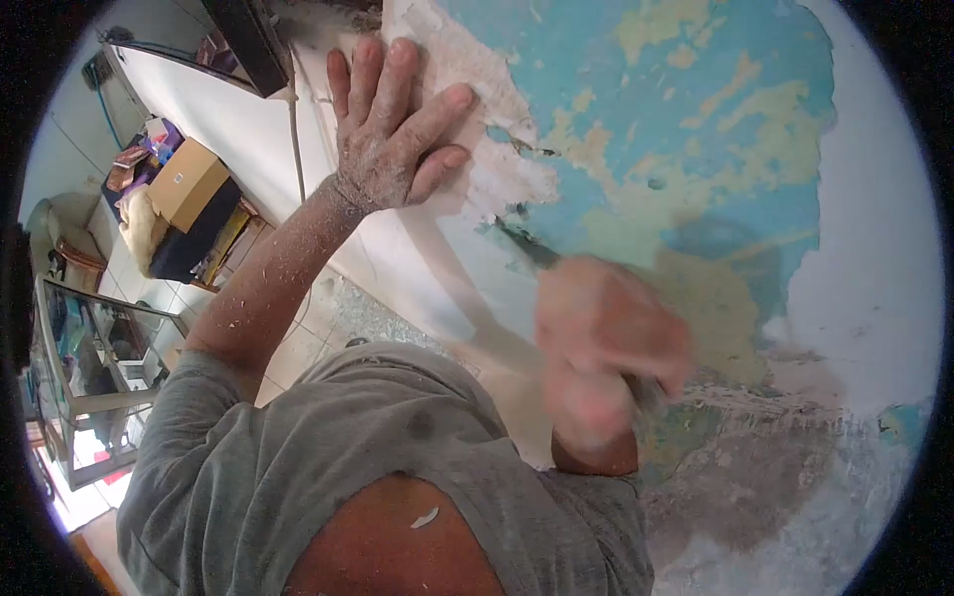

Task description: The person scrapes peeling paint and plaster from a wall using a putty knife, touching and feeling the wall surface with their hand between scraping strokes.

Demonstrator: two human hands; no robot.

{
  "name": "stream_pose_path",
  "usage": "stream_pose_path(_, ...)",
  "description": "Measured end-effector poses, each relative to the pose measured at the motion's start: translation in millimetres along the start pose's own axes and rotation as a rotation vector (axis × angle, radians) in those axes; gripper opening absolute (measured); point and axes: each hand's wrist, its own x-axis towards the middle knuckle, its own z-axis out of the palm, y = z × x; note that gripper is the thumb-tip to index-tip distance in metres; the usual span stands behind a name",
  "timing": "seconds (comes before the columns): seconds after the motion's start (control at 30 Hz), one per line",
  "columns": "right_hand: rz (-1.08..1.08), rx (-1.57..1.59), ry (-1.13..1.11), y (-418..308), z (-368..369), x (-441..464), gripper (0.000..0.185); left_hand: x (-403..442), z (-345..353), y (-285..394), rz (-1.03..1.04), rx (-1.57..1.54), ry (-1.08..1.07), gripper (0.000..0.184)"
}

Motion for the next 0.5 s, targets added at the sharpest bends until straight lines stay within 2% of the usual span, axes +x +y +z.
stream_pose_path(0.07, -0.151, -0.141, 0.209, -24, 1, 11, 0.049, -1, 0, 3, -0.003, -0.005, -0.001, 0.056)
stream_pose_path(0.13, -0.208, -0.201, 0.186, -56, -4, 29, 0.053, 0, 0, 3, 0.0, -0.013, 0.001, 0.055)
stream_pose_path(0.37, -0.046, -0.022, 0.191, -23, 9, 25, 0.054, -1, 0, 4, 0.0, -0.029, 0.012, 0.053)
stream_pose_path(0.47, -0.36, 0.014, 0.23, -55, 11, 26, 0.051, -1, -2, 3, 0.004, -0.011, -0.01, 0.053)
stream_pose_path(0.5, -0.36, 0.01, 0.233, -53, 9, 26, 0.051, -2, -1, 3, 0.006, -0.015, -0.01, 0.053)
